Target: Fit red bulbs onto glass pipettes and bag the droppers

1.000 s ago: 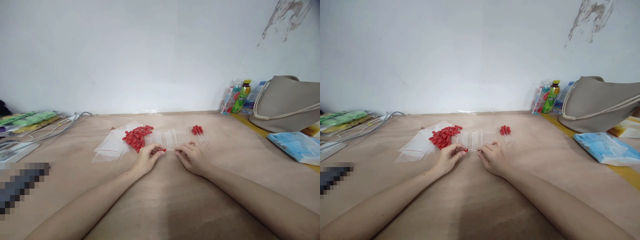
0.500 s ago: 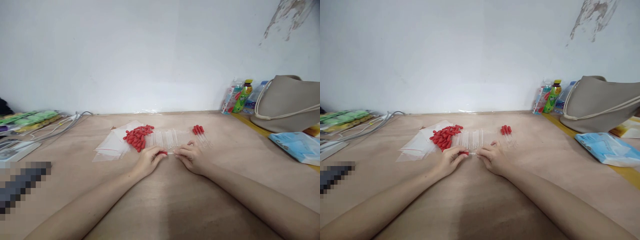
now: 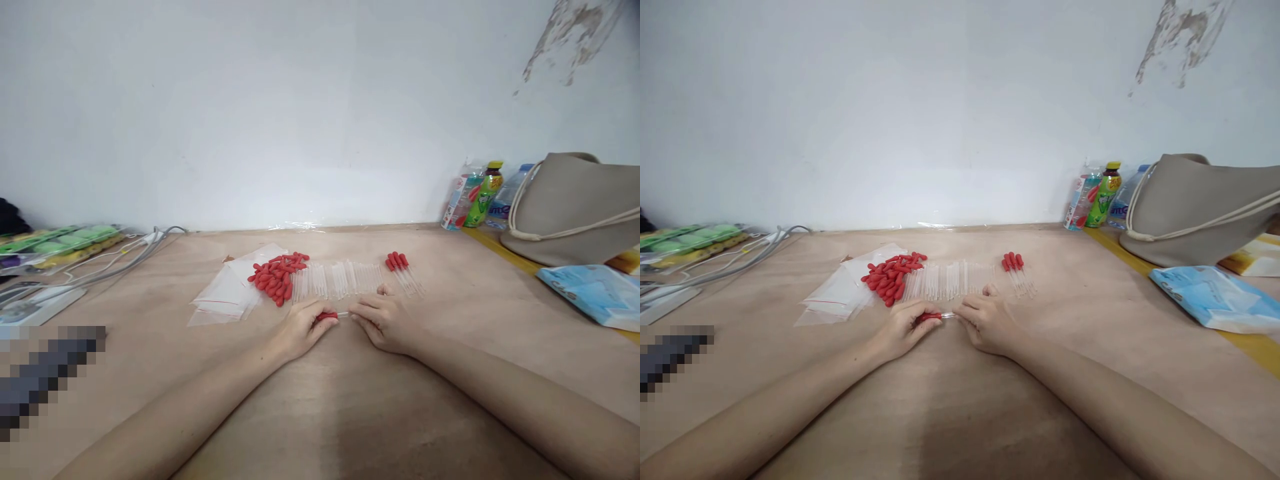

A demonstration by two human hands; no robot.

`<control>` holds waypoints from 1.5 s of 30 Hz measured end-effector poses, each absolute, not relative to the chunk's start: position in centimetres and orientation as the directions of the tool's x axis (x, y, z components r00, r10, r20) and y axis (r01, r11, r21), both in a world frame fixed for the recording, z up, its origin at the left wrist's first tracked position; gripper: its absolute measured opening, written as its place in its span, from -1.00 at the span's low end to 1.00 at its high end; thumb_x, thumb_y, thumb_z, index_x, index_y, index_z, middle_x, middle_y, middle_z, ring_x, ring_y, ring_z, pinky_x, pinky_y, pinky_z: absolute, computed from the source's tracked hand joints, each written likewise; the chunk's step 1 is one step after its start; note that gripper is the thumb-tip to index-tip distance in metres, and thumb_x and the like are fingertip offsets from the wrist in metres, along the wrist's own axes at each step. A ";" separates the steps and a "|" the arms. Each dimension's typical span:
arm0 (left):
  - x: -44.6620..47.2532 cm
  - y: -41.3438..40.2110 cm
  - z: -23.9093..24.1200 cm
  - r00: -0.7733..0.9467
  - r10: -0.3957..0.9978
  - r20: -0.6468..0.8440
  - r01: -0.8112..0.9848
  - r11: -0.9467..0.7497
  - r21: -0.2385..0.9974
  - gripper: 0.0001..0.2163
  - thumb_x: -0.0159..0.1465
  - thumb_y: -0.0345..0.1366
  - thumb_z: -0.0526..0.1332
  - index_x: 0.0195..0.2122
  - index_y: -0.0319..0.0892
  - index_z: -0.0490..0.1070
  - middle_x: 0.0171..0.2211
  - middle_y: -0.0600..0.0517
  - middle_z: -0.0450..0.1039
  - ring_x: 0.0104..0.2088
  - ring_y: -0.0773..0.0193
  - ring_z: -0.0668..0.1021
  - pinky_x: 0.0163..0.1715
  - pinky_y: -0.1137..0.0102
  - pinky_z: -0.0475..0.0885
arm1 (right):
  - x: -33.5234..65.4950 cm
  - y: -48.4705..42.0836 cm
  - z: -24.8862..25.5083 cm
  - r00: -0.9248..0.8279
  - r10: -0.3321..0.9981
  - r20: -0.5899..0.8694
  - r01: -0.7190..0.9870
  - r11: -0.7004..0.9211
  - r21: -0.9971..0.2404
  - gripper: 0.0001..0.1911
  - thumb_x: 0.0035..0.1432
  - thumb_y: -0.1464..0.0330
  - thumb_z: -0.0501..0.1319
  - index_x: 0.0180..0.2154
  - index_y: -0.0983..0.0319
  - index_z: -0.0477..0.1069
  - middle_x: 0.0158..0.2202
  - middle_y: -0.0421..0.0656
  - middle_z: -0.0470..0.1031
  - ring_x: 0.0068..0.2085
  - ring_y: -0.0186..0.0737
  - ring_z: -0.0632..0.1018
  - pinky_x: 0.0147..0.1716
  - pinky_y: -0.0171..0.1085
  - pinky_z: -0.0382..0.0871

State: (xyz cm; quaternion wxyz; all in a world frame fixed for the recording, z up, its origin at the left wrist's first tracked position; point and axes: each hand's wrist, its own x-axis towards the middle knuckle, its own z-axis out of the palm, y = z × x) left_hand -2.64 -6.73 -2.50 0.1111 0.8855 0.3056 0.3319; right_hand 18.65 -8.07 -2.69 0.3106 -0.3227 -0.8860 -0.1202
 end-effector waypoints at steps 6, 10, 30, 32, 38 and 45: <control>-2.7 -6.9 -2.3 0.636 0.560 0.531 0.431 -0.828 0.358 -0.88 0.25 -0.30 0.08 -0.31 -0.22 0.34 -0.44 0.03 0.39 -0.41 0.34 0.41 -0.41 0.46 0.29 | 17.9 -8.1 -2.9 -0.629 0.466 0.622 0.608 0.794 0.020 -0.75 0.19 0.44 -0.04 -0.39 0.30 0.38 -0.50 -0.13 0.37 -0.42 -0.29 0.30 -0.39 -0.28 0.05; -2.7 -6.9 -2.4 0.639 0.531 0.557 0.429 -0.847 0.314 -0.89 0.25 -0.31 0.07 -0.32 -0.22 0.34 -0.45 0.03 0.38 -0.42 0.34 0.39 -0.41 0.45 0.29 | 17.7 -8.1 -3.0 -0.625 0.481 0.615 0.596 0.803 -0.021 -0.77 0.19 0.44 -0.03 -0.39 0.30 0.36 -0.50 -0.13 0.37 -0.39 -0.27 0.30 -0.37 -0.28 0.09; -2.6 -6.5 -2.5 0.622 0.531 0.575 0.438 -0.845 0.307 -0.86 0.25 -0.28 0.08 -0.32 -0.20 0.37 -0.44 0.02 0.42 -0.41 0.34 0.44 -0.40 0.45 0.33 | 17.3 -8.3 -2.1 -0.609 0.641 0.468 0.632 0.748 -0.202 -0.74 0.23 0.39 -0.04 -0.44 0.26 0.33 -0.49 -0.17 0.37 -0.40 -0.29 0.34 -0.35 -0.30 0.18; -2.8 -6.4 -2.5 0.604 0.568 0.559 0.455 -0.822 0.343 -0.86 0.23 -0.26 0.11 -0.29 -0.19 0.37 -0.41 0.02 0.42 -0.39 0.34 0.45 -0.37 0.44 0.35 | 17.5 -8.4 -1.8 -0.619 0.640 0.456 0.645 0.745 -0.170 -0.77 0.21 0.40 -0.01 -0.40 0.26 0.37 -0.44 -0.14 0.39 -0.35 -0.28 0.36 -0.31 -0.28 0.18; -3.2 -6.4 -2.2 0.519 0.697 0.495 0.552 -0.715 0.428 -0.60 0.14 -0.23 0.20 -0.01 -0.17 0.21 -0.20 -0.04 0.31 -0.40 0.36 0.41 -0.45 0.47 0.39 | 20.2 -6.7 0.0 -0.388 0.809 0.442 0.811 0.528 -0.253 -0.78 0.13 0.39 0.06 -0.40 0.22 0.48 -0.42 -0.12 0.43 -0.34 -0.26 0.40 -0.34 -0.31 0.20; -3.1 -6.4 -2.3 0.569 0.675 0.470 0.515 -0.738 0.436 -0.77 0.18 -0.31 0.13 -0.12 -0.15 0.30 -0.22 -0.01 0.29 -0.44 0.39 0.39 -0.42 0.45 0.40 | 23.4 -2.9 0.5 0.169 0.960 0.222 0.953 -0.102 -0.286 -0.66 0.08 0.22 0.04 -0.58 0.20 0.45 -0.48 -0.11 0.47 -0.40 -0.18 0.47 -0.47 -0.30 0.17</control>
